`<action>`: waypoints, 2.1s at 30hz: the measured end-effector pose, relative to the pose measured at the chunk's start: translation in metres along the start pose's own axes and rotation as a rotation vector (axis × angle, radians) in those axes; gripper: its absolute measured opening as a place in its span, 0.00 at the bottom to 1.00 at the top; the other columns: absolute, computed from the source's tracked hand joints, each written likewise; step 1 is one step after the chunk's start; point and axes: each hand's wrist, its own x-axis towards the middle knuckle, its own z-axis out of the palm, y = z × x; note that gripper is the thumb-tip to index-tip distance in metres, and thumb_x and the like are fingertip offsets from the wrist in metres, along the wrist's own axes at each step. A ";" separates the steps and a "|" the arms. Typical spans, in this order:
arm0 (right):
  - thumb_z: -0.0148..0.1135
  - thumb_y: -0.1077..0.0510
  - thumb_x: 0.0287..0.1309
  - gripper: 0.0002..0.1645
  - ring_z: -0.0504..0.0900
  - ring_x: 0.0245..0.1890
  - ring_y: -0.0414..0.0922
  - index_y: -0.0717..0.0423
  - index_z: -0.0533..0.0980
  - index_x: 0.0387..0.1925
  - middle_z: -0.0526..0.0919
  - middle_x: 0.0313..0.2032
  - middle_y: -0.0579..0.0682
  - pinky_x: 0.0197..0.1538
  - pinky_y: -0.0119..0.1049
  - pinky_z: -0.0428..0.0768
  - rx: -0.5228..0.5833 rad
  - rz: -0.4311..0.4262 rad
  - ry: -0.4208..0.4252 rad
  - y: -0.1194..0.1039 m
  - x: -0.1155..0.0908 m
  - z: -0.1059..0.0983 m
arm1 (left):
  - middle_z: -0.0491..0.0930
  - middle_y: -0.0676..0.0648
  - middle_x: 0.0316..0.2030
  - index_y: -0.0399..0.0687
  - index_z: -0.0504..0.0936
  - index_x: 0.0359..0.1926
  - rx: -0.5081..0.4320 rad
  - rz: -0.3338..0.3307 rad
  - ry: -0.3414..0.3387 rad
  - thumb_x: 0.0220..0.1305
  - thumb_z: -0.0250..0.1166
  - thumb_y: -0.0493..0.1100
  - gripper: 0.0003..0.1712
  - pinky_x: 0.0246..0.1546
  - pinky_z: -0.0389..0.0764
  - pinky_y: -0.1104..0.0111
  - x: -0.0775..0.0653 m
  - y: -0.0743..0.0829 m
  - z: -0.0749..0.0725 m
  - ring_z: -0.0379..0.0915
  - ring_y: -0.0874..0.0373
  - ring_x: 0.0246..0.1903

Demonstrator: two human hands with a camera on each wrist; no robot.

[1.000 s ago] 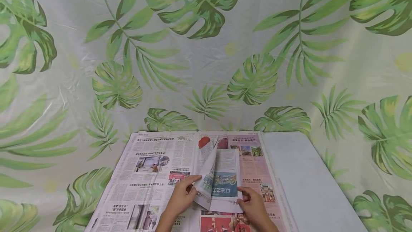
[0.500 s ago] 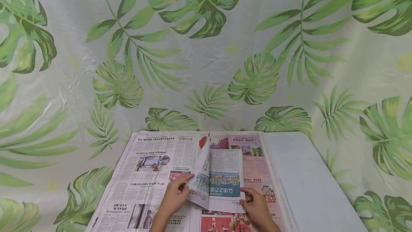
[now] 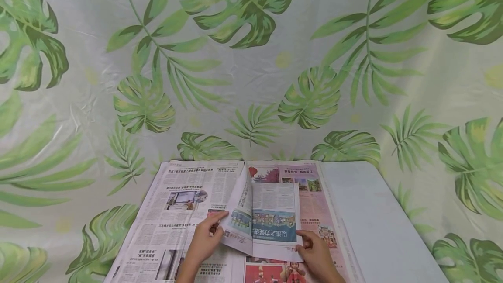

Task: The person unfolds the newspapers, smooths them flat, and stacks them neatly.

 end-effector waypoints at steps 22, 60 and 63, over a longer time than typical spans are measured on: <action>0.71 0.69 0.55 0.26 0.71 0.26 0.40 0.55 0.82 0.57 0.78 0.28 0.49 0.25 0.31 0.72 -0.040 -0.018 0.017 0.007 -0.002 -0.010 | 0.82 0.52 0.60 0.53 0.84 0.62 0.020 -0.005 0.095 0.59 0.62 0.26 0.31 0.26 0.73 0.77 -0.004 -0.012 -0.022 0.67 0.68 0.25; 0.71 0.66 0.56 0.27 0.73 0.29 0.41 0.54 0.82 0.59 0.80 0.31 0.48 0.29 0.30 0.72 -0.153 -0.002 0.020 0.019 -0.003 -0.026 | 0.81 0.47 0.50 0.53 0.82 0.61 0.036 -0.154 0.116 0.64 0.66 0.29 0.26 0.33 0.81 0.74 -0.025 -0.049 -0.038 0.77 0.66 0.32; 0.71 0.66 0.56 0.26 0.72 0.28 0.40 0.54 0.82 0.58 0.78 0.30 0.47 0.29 0.30 0.71 -0.168 -0.010 0.024 0.021 -0.003 -0.027 | 0.79 0.48 0.46 0.52 0.82 0.60 0.023 -0.196 0.128 0.64 0.68 0.29 0.25 0.35 0.82 0.75 -0.026 -0.051 -0.039 0.79 0.65 0.34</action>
